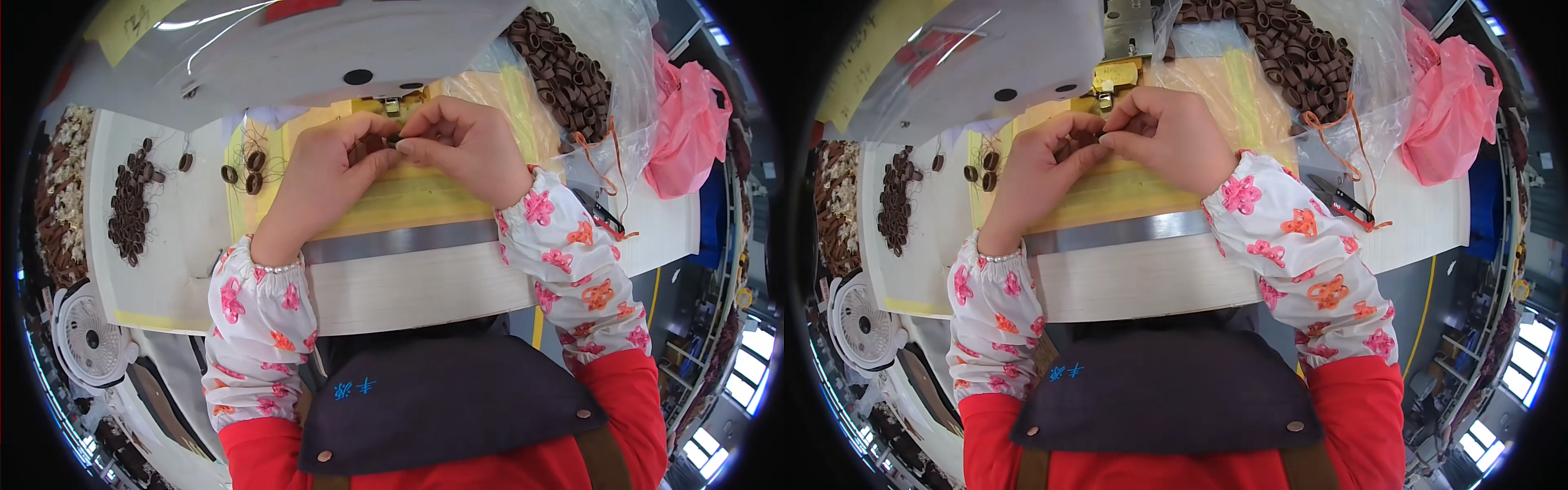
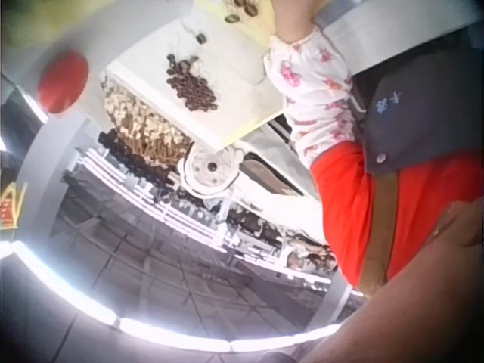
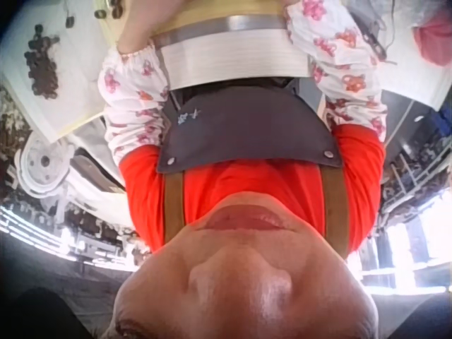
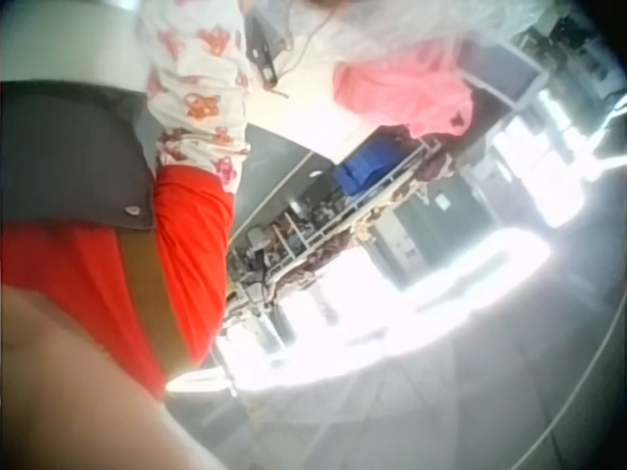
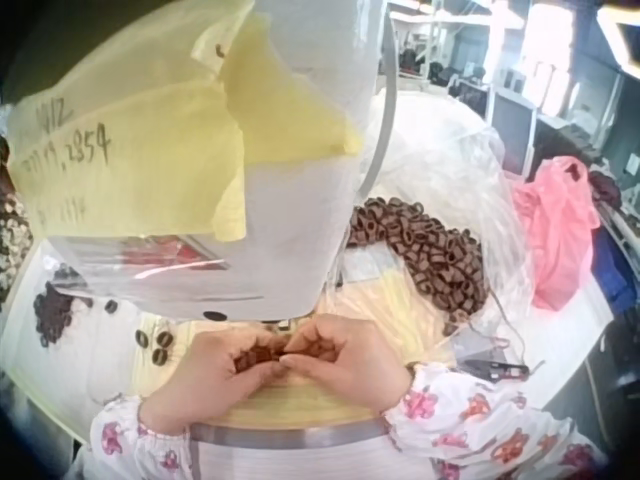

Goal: The recorder is assembling small leather loops or strap components by threading leather cord through them at a workbench using a specialized machine.

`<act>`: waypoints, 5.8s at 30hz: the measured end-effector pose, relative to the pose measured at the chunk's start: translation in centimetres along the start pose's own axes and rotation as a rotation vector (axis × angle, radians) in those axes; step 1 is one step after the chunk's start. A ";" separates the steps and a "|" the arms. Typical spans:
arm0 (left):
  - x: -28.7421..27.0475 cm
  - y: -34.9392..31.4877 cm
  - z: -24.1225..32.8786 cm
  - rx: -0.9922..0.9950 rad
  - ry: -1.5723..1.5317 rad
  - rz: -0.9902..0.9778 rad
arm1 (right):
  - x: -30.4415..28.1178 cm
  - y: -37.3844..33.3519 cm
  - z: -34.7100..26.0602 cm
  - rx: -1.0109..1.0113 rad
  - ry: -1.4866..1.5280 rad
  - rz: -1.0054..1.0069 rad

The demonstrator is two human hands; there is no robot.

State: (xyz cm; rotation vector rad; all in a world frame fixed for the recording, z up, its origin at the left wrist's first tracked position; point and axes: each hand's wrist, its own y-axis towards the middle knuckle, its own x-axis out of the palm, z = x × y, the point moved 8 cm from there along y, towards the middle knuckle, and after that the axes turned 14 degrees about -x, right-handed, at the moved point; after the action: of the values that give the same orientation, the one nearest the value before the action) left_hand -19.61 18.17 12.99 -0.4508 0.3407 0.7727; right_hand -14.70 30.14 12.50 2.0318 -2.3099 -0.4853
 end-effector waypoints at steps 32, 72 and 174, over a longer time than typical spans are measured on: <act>0.4 0.2 -0.2 -0.052 -0.178 -0.089 | 3.4 -1.5 -6.9 -0.766 -0.848 -0.144; -1.8 2.1 -0.1 0.142 0.247 0.482 | -0.5 2.1 -2.4 -0.426 -0.657 0.137; -1.9 2.5 -1.2 -0.085 0.070 0.355 | -0.5 2.3 -2.6 -0.411 -0.738 0.082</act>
State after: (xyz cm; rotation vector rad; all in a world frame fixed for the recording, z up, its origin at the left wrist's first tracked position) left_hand -22.85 18.01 12.15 -0.5050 0.4620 1.1220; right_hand -16.24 30.29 15.59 1.7212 -2.2966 -1.7778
